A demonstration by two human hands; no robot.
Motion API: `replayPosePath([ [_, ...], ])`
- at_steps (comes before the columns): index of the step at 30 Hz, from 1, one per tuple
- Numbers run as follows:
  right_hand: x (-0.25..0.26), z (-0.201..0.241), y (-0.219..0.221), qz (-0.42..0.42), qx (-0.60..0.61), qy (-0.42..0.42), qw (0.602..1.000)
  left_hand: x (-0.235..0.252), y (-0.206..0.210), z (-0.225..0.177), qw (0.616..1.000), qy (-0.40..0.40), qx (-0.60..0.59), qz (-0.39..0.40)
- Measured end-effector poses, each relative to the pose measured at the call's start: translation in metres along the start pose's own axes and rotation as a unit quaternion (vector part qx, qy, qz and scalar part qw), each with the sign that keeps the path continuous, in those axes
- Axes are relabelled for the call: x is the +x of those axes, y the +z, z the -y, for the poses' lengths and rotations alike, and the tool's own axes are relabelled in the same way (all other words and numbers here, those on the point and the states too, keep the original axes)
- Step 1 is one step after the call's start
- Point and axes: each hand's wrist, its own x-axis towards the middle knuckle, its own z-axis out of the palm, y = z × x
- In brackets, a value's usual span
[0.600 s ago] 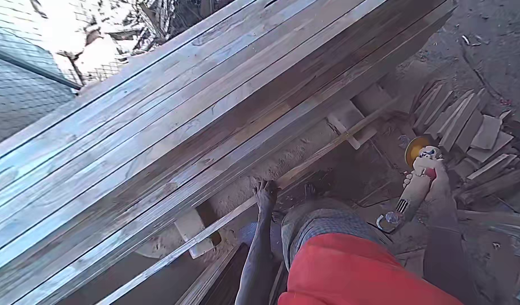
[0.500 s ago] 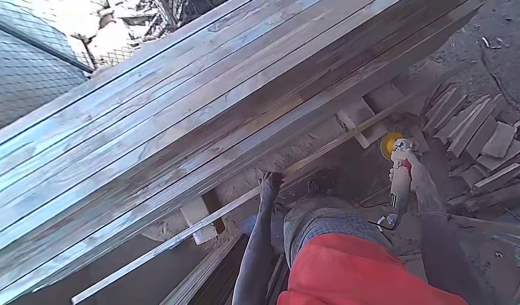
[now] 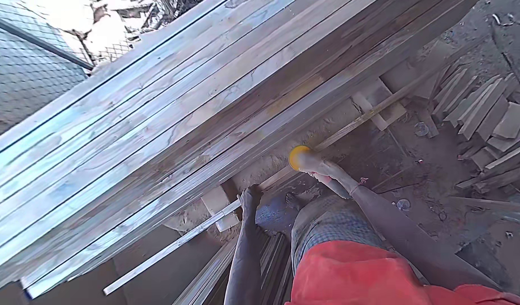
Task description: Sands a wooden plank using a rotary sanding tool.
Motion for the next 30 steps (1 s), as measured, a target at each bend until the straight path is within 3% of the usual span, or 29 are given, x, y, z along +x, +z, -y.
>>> replayPosePath([
  [4,0.006,0.029,0.047,0.017,-0.086,-0.061,0.994,0.003,0.002,0.004,1.0,0.021,-0.002,0.002],
  [8,-0.003,0.017,0.02,-0.027,-0.001,-0.013,1.0,0.003,-0.009,0.002,0.998,0.011,0.036,0.046],
  [13,-0.023,-0.033,-0.071,-0.092,0.184,0.061,0.977,0.012,-0.01,-0.034,0.994,0.012,0.075,0.076],
  [20,-0.033,-0.083,-0.236,-0.208,0.305,0.065,0.927,0.013,-0.008,-0.127,0.996,-0.023,0.057,0.057],
  [25,-0.01,-0.154,-0.367,-0.309,0.358,0.088,0.877,0.014,-0.003,-0.145,0.997,-0.048,0.052,0.031],
  [28,-0.014,-0.166,-0.406,-0.361,0.391,0.105,0.84,0.015,-0.001,-0.145,0.997,-0.049,0.051,0.027],
  [30,-0.014,-0.17,-0.407,-0.354,0.386,0.101,0.846,0.016,0.0,-0.145,0.996,-0.054,0.056,0.03],
])
